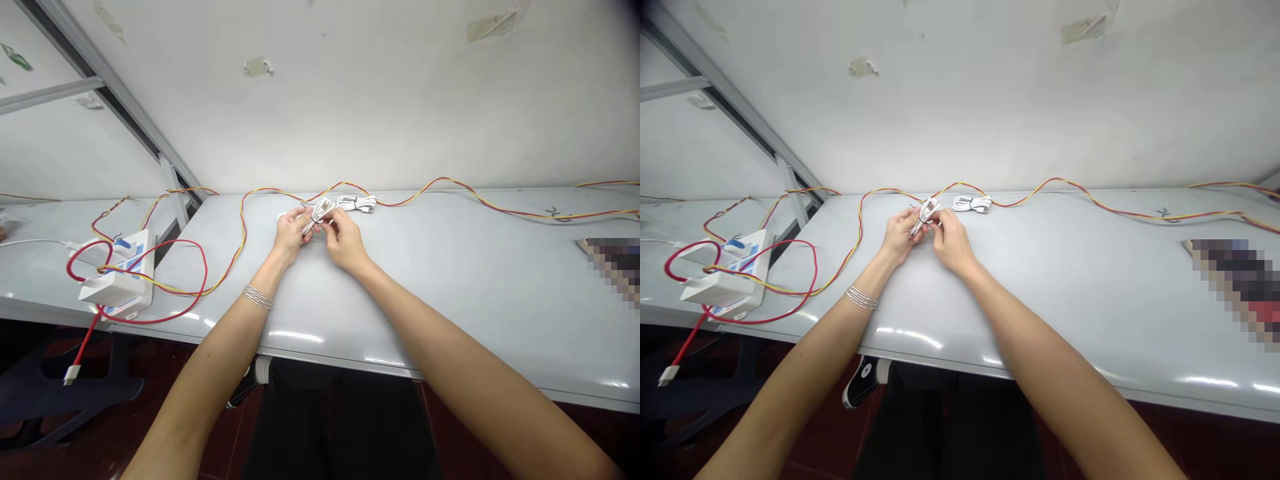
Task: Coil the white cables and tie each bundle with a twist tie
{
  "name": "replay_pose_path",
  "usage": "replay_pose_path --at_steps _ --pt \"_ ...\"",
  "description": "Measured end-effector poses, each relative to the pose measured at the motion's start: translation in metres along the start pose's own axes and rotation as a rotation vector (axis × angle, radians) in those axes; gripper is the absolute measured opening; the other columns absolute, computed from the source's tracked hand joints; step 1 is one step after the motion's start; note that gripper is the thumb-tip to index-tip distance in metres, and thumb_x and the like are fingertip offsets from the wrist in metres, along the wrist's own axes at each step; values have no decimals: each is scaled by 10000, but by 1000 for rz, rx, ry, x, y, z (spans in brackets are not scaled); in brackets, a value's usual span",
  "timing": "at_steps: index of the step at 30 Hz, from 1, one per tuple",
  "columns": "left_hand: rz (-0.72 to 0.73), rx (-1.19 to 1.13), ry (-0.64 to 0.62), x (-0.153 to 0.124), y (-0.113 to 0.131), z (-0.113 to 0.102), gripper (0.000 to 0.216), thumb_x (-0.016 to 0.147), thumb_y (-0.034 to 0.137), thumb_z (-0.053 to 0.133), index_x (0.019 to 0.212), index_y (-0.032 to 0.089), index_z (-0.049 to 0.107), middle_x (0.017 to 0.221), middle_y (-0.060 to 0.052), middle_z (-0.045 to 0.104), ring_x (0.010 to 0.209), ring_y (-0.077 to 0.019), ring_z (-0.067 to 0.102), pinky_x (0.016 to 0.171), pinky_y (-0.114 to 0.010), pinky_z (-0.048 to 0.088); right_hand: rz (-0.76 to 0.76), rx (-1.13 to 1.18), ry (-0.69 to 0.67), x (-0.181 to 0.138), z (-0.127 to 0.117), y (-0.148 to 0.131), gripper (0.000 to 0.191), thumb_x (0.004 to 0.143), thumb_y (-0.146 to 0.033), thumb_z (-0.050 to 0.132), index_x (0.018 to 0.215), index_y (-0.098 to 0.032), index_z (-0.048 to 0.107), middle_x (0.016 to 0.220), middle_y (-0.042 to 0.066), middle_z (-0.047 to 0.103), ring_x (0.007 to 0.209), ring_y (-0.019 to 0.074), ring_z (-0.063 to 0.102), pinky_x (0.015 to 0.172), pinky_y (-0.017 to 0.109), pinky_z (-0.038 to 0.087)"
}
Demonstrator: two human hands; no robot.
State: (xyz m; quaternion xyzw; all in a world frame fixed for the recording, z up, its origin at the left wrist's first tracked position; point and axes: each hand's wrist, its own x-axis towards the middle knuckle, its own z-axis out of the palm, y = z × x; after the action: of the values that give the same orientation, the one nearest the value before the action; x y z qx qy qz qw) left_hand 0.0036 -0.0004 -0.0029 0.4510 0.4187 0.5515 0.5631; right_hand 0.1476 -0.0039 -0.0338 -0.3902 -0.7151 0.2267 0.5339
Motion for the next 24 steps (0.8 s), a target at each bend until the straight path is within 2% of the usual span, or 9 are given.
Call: replay_pose_path --at_steps 9,13,17,22,24 --pt "8 -20 30 0 -2 1 315 858 392 803 766 149 626 619 -4 638 416 -56 455 418 -199 238 -56 -10 42 0 3 9 106 917 -168 491 888 -230 572 892 64 647 798 208 573 783 353 502" --pt "-10 -44 66 1 -2 1 245 847 310 813 754 137 666 635 7 604 464 -58 493 450 -206 320 -46 -25 38 0 3 9 97 912 -168 499 906 -231 573 897 63 645 798 209 572 785 350 506" --pt "-1 -46 58 2 -2 -1 257 784 320 862 775 130 690 664 2 626 477 -64 513 443 -213 319 -48 -37 39 0 3 9 122 894 -152 489 919 -219 588 902 73 652 811 216 583 793 352 506" --pt "-17 -98 68 5 -4 -4 323 697 302 919 897 165 706 720 15 679 451 -56 500 433 -210 288 -9 -64 22 0 4 11 123 918 -208 503 950 -211 622 903 86 664 816 227 597 801 359 513" --pt "-30 -110 31 6 -4 -5 305 695 311 918 856 155 711 718 5 681 459 -56 502 436 -211 289 11 -63 13 1 4 12 124 930 -236 506 945 -211 627 924 101 683 836 239 613 829 376 522"
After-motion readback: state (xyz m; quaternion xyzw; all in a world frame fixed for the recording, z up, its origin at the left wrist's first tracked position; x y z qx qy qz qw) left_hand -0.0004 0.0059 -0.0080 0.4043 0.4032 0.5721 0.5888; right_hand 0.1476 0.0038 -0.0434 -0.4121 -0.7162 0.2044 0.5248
